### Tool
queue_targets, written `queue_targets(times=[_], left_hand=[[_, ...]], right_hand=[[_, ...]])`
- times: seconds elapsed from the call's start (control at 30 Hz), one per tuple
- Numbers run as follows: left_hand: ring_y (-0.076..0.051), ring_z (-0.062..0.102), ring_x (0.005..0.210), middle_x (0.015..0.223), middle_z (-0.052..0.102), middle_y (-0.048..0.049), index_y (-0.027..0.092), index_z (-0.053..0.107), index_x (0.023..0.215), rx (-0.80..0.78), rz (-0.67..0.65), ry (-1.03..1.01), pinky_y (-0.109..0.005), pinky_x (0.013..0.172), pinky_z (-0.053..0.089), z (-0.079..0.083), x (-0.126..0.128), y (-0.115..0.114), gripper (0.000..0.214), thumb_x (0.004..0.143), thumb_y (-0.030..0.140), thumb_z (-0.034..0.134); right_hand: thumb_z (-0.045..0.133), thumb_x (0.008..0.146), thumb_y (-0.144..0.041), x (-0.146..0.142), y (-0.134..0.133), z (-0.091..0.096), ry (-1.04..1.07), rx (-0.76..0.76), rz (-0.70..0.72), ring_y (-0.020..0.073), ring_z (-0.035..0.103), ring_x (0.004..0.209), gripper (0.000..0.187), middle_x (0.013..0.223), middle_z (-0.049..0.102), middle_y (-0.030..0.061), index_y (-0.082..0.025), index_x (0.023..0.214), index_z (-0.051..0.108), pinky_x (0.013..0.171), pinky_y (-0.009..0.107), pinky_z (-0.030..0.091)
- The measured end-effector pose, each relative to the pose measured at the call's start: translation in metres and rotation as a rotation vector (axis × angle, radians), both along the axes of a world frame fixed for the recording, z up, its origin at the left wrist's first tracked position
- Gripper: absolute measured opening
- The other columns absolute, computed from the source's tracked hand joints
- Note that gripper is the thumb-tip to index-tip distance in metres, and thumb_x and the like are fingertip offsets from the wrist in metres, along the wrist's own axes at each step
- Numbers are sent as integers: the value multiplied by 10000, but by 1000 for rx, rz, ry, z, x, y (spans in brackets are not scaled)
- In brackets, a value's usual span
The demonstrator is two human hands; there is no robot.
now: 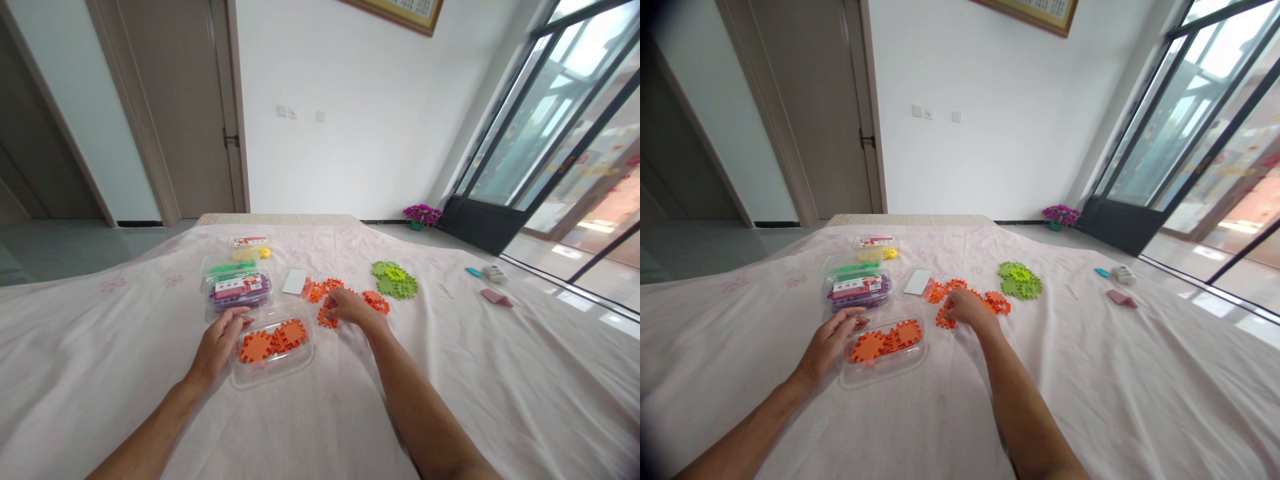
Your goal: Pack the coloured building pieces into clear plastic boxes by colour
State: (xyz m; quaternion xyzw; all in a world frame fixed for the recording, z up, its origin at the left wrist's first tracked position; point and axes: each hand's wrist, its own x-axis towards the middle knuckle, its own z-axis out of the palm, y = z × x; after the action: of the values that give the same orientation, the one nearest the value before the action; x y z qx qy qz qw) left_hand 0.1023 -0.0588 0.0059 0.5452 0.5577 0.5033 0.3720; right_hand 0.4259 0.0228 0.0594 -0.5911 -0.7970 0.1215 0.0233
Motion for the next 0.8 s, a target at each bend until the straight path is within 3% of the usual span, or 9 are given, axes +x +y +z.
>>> queue_targets(times=[0.27,0.57,0.8], left_hand=[[-266,693,1016,1013,743,-91,192,627,1131,-6,-2,17,-380,937,502,1,0,0,478,852,561,511],[-272,695,1005,1002,743,-94,186,628,1118,-2,1,26,-391,930,504,2,1,0,488,842,569,509],[-279,687,1028,1013,736,-101,185,613,1140,-8,-10,24,-406,944,498,0,0,1,502,853,578,494]], right_hand=[[653,815,-409,-7,-9,8,-190,33,-108,277,615,1038,361,1151,654,146,-173,1088,653,768,306,432],[576,843,-228,-2,-6,6,-155,41,-15,218,629,975,203,1092,676,99,-180,1007,687,735,261,403],[603,799,-223,-1,-5,5,-112,10,25,193,619,892,194,1012,691,65,-181,972,679,653,242,358]])
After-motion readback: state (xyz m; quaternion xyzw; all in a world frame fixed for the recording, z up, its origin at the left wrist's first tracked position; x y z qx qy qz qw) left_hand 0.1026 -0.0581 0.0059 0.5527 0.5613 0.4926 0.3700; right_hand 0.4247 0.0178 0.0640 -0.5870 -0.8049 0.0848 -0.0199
